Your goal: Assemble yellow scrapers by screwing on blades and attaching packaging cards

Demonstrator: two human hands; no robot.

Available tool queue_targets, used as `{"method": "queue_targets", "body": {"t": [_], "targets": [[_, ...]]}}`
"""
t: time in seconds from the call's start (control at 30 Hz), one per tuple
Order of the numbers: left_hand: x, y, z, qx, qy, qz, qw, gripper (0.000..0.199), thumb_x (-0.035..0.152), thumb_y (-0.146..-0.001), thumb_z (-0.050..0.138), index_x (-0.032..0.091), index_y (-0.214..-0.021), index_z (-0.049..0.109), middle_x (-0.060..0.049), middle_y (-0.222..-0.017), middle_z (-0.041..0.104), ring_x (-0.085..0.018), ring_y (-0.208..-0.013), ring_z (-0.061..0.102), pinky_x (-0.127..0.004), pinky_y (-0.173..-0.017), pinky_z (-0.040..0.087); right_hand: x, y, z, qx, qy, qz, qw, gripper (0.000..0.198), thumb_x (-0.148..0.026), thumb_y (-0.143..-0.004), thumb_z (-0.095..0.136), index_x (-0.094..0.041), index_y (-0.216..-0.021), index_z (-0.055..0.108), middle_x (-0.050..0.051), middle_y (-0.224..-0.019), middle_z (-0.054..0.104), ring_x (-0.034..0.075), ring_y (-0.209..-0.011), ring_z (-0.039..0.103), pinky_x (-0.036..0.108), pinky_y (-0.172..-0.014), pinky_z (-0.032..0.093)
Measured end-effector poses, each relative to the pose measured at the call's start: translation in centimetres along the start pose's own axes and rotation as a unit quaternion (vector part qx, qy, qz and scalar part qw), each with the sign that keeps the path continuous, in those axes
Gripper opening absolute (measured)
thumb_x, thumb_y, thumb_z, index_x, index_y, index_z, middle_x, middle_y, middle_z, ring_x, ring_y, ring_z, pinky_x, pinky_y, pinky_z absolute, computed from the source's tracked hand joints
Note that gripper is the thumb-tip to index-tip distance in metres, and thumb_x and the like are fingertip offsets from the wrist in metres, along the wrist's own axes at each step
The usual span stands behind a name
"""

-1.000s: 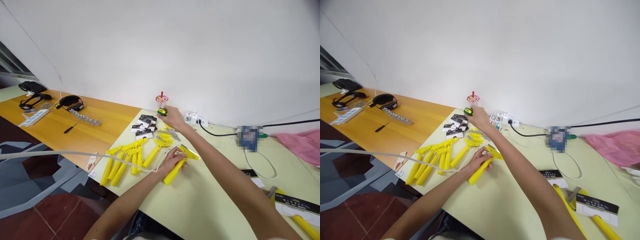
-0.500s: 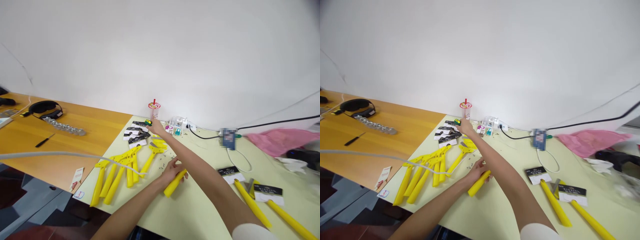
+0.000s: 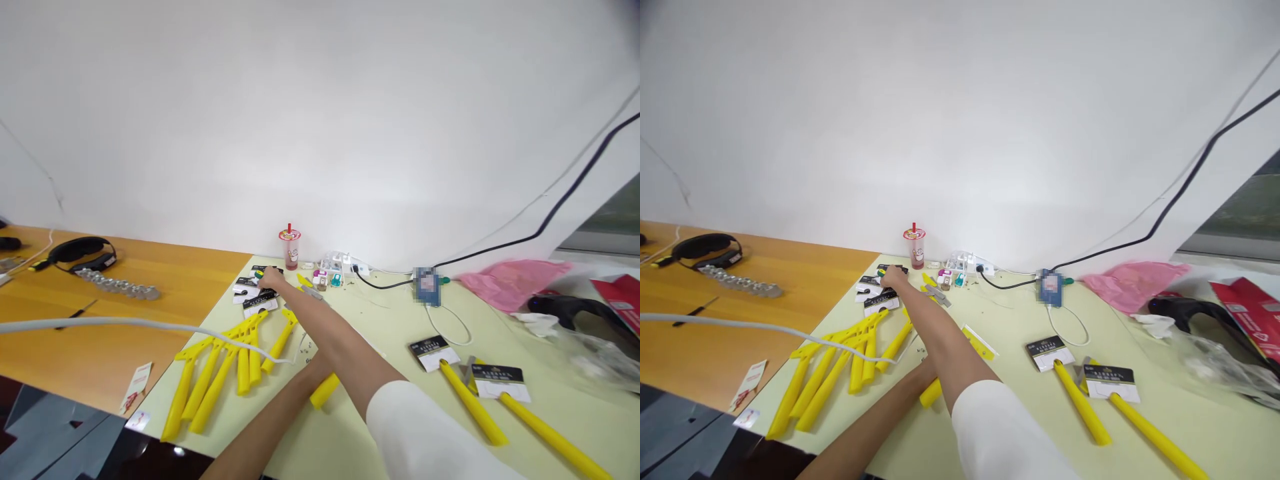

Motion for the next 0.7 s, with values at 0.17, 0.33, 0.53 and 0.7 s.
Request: {"method": "queue_targets", "body": {"t": [0.17,0.33,0.53,0.7], "targets": [[0.3,0.3,1.2,-0.103,0.032,-0.046,0.993,0.034,0.049,-0.083,0.082,0.020,-0.082,0.065,-0.005,-0.064,0.068,-0.016,-0.048,0.057,-0.030,-0.049,0.044,2.0,4.7,-4.8,0.103,-0.012,-0.012,0.995,0.030,-0.033,-0.103,0.069,-0.021,-0.130,0.070,0.010,-0.133,0.077,0.031,-0.127,0.071,0.037,-0.099,0.057],[0.7,0.0,1.8,-0.106,0.055,-0.064,0.991,0.055,0.060,-0.078,0.087,0.024,-0.101,0.052,0.002,-0.063,0.068,-0.012,-0.040,0.054,-0.022,-0.041,0.036,12.8,20.3,-7.4,0.353,-0.002,-0.034,0.935,0.054,-0.007,-0.093,0.052,-0.025,-0.143,0.061,0.007,-0.136,0.078,0.026,-0.122,0.074,0.032,-0.102,0.055],[1.4,0.3,2.1,-0.059,0.059,-0.039,0.996,0.068,0.062,-0.069,0.094,0.026,-0.098,0.044,0.004,-0.076,0.067,-0.012,-0.054,0.064,-0.019,-0.041,0.039,25.0,35.1,-0.9,0.360,0.133,0.111,0.917,0.064,0.005,-0.077,0.049,-0.019,-0.133,0.069,0.010,-0.130,0.082,0.022,-0.112,0.080,0.025,-0.080,0.058],[1.7,1.1,2.2,-0.059,0.020,-0.013,0.998,0.063,0.063,-0.076,0.089,0.026,-0.101,0.045,0.005,-0.068,0.066,-0.011,-0.049,0.059,-0.020,-0.045,0.041,25.7,35.1,0.1,0.341,0.156,0.134,0.917,0.065,0.005,-0.081,0.051,-0.021,-0.137,0.070,0.010,-0.133,0.081,0.024,-0.114,0.079,0.026,-0.080,0.058]]}}
Point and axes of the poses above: each hand's wrist, its own y-axis away from the middle knuckle, its own z-axis out of the palm, x = y × z, the point moved 3 cm from there along -y, towards the middle knuckle
